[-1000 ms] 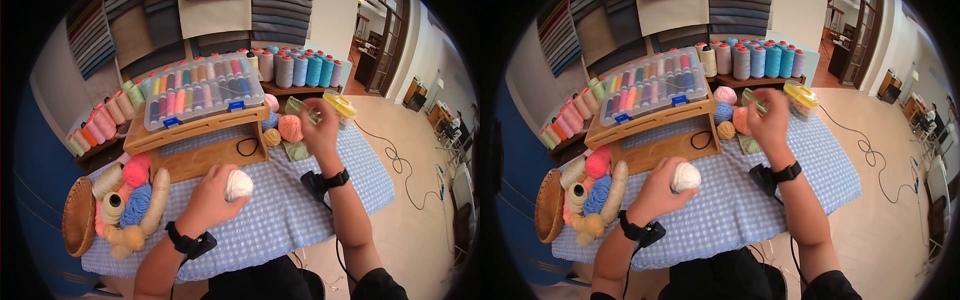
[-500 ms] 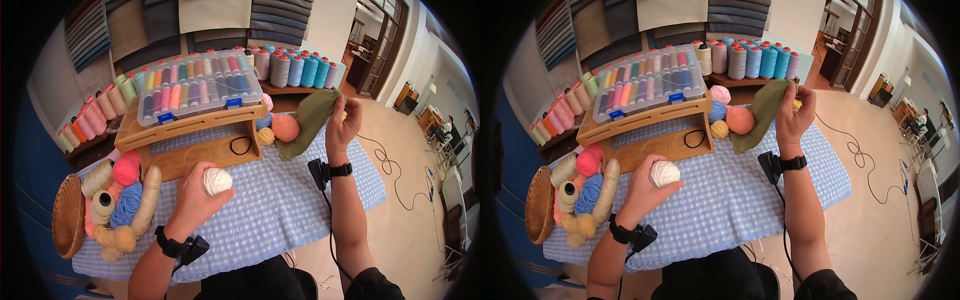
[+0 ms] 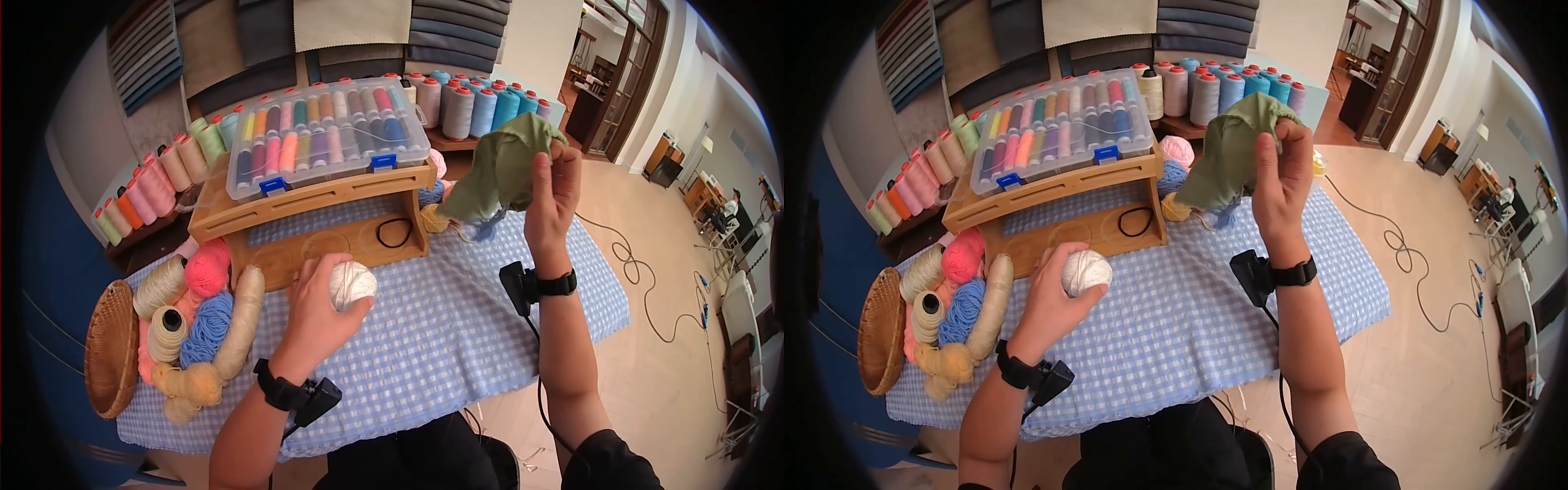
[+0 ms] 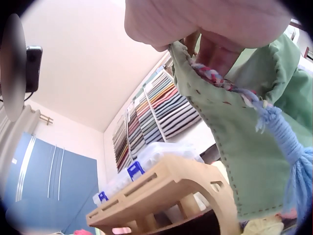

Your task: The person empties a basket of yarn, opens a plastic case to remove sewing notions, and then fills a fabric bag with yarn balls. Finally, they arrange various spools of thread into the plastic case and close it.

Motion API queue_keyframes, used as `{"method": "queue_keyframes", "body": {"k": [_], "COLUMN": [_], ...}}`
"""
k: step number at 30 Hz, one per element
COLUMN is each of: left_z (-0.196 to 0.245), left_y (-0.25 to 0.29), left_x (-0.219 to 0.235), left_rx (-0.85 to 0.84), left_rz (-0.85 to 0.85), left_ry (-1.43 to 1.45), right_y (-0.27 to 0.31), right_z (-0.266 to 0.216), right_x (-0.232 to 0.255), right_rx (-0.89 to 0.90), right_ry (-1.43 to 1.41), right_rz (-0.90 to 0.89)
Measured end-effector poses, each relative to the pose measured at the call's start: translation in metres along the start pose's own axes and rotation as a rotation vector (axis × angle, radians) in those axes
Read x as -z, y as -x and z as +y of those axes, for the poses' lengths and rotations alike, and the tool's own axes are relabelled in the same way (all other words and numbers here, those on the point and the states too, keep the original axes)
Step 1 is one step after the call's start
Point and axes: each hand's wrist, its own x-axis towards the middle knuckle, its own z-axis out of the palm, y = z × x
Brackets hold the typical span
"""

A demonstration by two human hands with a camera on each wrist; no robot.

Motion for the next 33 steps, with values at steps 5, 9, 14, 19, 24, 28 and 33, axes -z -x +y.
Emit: {"method": "queue_keyframes", "body": {"k": [5, 9, 14, 19, 24, 28, 33], "left_z": [-0.005, -0.007, -0.008, -0.007, -0.002, -0.004, -0.006], "left_y": [-0.001, -0.001, -0.001, -0.002, -0.001, 0.000, 0.000], "left_x": [-0.002, -0.002, -0.004, -0.004, -0.001, -0.002, -0.002], "left_rx": [-0.008, -0.021, -0.007, 0.003, 0.013, -0.002, 0.034], "left_rz": [0.018, 0.018, 0.006, 0.000, -0.052, -0.027, -0.070], "left_ry": [0.036, 0.037, 0.059, 0.081, 0.066, 0.076, 0.112], "right_y": [-0.008, -0.017, -0.016, -0.011, -0.006, -0.007, 0.000], "right_z": [-0.012, -0.016, -0.013, 0.002, 0.003, 0.004, 0.006], "right_x": [0.006, 0.008, 0.018, 0.011, 0.003, -0.001, -0.005], "right_rx": [-0.157, -0.191, -0.057, -0.011, -0.081, -0.038, -0.076], "right_ry": [-0.377, -0.433, -0.208, 0.122, 0.108, 0.151, 0.210], "right_rz": [0.138, 0.264, 0.418, 0.447, 0.399, 0.477, 0.362]}}
